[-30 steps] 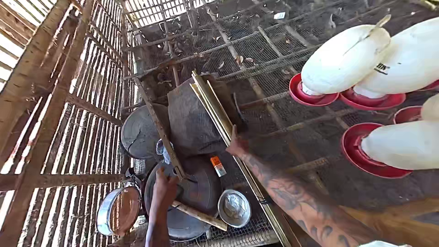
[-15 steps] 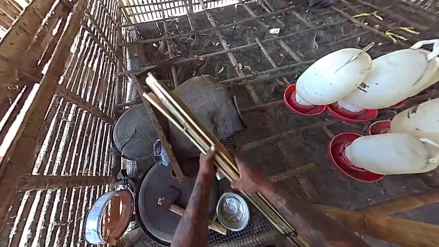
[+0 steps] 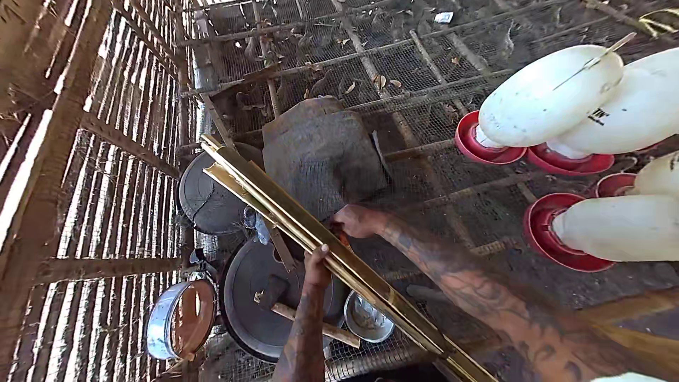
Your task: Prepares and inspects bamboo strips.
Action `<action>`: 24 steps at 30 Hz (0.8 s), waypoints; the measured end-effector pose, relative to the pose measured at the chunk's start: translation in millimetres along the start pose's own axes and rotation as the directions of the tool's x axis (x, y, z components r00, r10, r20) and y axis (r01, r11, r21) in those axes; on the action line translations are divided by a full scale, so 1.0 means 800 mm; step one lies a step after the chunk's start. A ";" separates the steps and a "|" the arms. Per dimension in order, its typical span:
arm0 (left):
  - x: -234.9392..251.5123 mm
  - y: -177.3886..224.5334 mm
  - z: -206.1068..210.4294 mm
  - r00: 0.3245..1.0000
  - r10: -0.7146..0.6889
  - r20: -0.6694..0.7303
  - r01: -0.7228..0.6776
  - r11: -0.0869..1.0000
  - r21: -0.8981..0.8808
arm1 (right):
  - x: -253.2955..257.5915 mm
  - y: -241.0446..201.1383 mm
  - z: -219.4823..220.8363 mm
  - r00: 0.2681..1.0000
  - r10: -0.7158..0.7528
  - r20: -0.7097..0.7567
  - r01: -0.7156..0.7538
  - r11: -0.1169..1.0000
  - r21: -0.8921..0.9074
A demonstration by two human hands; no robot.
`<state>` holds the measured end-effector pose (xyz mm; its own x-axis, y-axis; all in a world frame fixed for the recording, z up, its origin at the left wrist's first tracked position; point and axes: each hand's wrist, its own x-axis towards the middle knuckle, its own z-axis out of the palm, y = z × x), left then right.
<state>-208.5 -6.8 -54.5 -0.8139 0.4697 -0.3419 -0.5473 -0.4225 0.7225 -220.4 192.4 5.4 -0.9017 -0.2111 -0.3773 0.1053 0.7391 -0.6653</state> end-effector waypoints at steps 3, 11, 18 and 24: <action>0.023 0.009 0.004 0.995 -0.059 -0.082 0.082 0.945 0.316 | -0.015 0.017 -0.027 0.986 0.165 -0.027 -0.154 0.958 0.240; 0.116 0.036 0.004 0.892 -0.436 -0.116 0.157 0.061 0.986 | 0.004 0.017 -0.009 0.702 0.711 0.043 -0.438 0.383 0.813; 0.123 0.116 0.011 0.887 -0.438 -0.149 0.078 -0.175 0.981 | 0.007 -0.011 -0.007 0.688 0.725 -0.019 0.042 -0.013 0.999; 0.045 0.130 0.027 0.930 -0.337 -0.147 0.121 -0.096 0.988 | 0.003 -0.071 0.056 0.760 0.551 0.346 -0.236 -0.262 0.936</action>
<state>-290.5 -16.9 21.6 -0.6009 0.4654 -0.6498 0.1463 0.8633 0.4830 -209.8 121.3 13.6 -0.4816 0.0252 -0.8760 0.5779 -0.7424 -0.3390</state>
